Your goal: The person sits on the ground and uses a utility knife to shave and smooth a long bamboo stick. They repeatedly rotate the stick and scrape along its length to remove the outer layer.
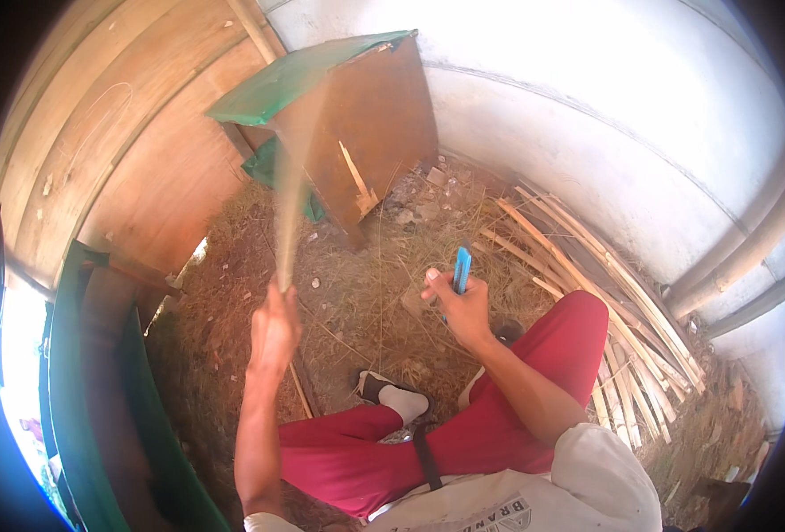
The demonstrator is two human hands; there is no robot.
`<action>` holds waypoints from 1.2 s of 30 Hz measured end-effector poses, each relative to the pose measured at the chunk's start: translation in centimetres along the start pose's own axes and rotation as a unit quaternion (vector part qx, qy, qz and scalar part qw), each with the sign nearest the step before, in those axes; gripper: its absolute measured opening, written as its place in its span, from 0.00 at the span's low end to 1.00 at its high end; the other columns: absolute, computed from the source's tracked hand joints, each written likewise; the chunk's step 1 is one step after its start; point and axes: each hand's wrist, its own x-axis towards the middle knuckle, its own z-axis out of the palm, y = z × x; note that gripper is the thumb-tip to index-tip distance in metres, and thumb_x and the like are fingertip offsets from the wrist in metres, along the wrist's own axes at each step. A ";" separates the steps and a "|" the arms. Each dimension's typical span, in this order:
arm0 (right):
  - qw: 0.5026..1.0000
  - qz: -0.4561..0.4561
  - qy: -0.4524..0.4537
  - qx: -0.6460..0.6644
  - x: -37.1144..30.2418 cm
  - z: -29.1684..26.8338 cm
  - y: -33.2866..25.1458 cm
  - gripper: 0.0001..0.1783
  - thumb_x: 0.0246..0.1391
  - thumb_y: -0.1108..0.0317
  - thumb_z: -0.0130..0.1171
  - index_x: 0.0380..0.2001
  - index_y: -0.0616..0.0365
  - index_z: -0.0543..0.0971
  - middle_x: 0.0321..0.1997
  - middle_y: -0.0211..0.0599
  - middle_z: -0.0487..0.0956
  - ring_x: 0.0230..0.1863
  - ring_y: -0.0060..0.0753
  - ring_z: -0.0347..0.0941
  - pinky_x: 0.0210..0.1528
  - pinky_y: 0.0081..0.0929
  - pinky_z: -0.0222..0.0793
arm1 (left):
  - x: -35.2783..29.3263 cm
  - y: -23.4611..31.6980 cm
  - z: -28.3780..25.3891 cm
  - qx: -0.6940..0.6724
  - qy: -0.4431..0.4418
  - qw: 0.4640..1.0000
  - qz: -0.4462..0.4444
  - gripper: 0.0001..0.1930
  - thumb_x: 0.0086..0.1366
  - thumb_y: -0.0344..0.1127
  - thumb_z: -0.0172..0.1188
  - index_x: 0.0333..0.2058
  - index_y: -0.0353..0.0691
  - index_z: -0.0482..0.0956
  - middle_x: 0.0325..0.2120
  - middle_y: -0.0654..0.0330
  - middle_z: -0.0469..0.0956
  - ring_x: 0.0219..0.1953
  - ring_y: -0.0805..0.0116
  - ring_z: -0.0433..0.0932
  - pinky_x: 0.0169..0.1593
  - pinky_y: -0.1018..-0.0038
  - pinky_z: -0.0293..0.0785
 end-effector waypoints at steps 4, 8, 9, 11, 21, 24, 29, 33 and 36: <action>0.996 -0.063 -0.016 0.061 -0.7 1.5 -0.6 0.21 0.62 0.60 0.64 0.49 0.68 0.78 0.41 0.42 0.85 0.18 0.11 0.62 0.20 0.16 0.58 | 0.2 1.7 1.0 0.128 0.035 0.962 0.237 0.16 0.63 0.14 0.50 0.50 0.24 0.74 0.24 0.47 0.79 0.17 0.65 0.78 0.14 0.74 0.76; 0.991 -0.020 -0.021 0.128 -1.2 3.0 0.7 0.24 0.61 0.60 0.65 0.53 0.67 0.75 0.44 0.40 0.85 0.20 0.10 0.63 0.20 0.14 0.57 | -2.4 3.9 2.9 0.095 -0.101 0.963 0.230 0.08 0.65 0.19 0.52 0.42 0.28 0.75 0.26 0.44 0.79 0.20 0.56 0.80 0.20 0.66 0.79; 0.990 0.004 -0.030 0.136 -1.4 3.3 0.8 0.23 0.61 0.61 0.65 0.52 0.67 0.75 0.43 0.41 0.85 0.20 0.11 0.63 0.19 0.14 0.56 | -3.0 3.8 3.8 0.042 -0.100 0.967 0.230 0.06 0.67 0.22 0.51 0.41 0.29 0.75 0.26 0.43 0.79 0.21 0.53 0.80 0.22 0.63 0.78; 0.989 0.054 -0.011 0.137 -1.7 4.2 0.6 0.16 0.62 0.62 0.64 0.45 0.63 0.77 0.36 0.40 0.84 0.18 0.12 0.62 0.18 0.15 0.55 | -4.3 4.2 4.6 -0.049 -0.114 0.972 0.200 0.10 0.73 0.32 0.50 0.42 0.29 0.73 0.25 0.40 0.76 0.27 0.46 0.81 0.31 0.57 0.78; 0.988 0.079 0.050 0.126 -0.3 3.7 2.5 0.11 0.63 0.62 0.63 0.36 0.60 0.79 0.30 0.37 0.83 0.16 0.14 0.62 0.17 0.17 0.55 | -11.0 -1.3 7.1 -0.428 -0.283 0.853 -0.091 0.29 0.74 0.50 0.52 0.59 0.27 0.69 0.54 0.44 0.76 0.46 0.57 0.82 0.52 0.63 0.78; 0.988 0.097 0.052 0.112 0.2 3.1 2.5 0.12 0.64 0.62 0.62 0.37 0.60 0.78 0.29 0.37 0.82 0.17 0.16 0.63 0.19 0.18 0.56 | -11.5 -3.7 8.0 -0.506 -0.271 0.788 -0.225 0.26 0.75 0.47 0.52 0.57 0.27 0.71 0.52 0.45 0.78 0.49 0.60 0.81 0.53 0.65 0.78; 0.986 0.106 0.068 0.108 0.7 2.5 2.7 0.12 0.65 0.62 0.60 0.36 0.62 0.77 0.28 0.37 0.80 0.18 0.17 0.61 0.20 0.22 0.58 | -11.8 -2.5 7.1 -0.468 -0.165 0.831 -0.252 0.24 0.74 0.48 0.53 0.55 0.31 0.72 0.45 0.52 0.80 0.42 0.65 0.83 0.41 0.72 0.83; 0.986 0.105 0.078 0.109 0.7 2.6 2.8 0.12 0.64 0.63 0.62 0.37 0.63 0.77 0.30 0.39 0.81 0.18 0.17 0.63 0.20 0.21 0.58 | -11.0 -1.6 4.4 -0.526 -0.404 0.710 -0.236 0.27 0.75 0.54 0.48 0.53 0.31 0.71 0.41 0.51 0.80 0.35 0.64 0.83 0.39 0.70 0.83; 0.986 0.100 0.080 0.107 0.8 2.9 2.7 0.13 0.64 0.63 0.62 0.37 0.64 0.77 0.30 0.39 0.81 0.19 0.17 0.64 0.20 0.20 0.57 | -11.6 -1.8 4.8 -0.486 -0.472 0.707 -0.201 0.30 0.75 0.58 0.43 0.52 0.32 0.72 0.34 0.55 0.79 0.25 0.71 0.78 0.30 0.75 0.79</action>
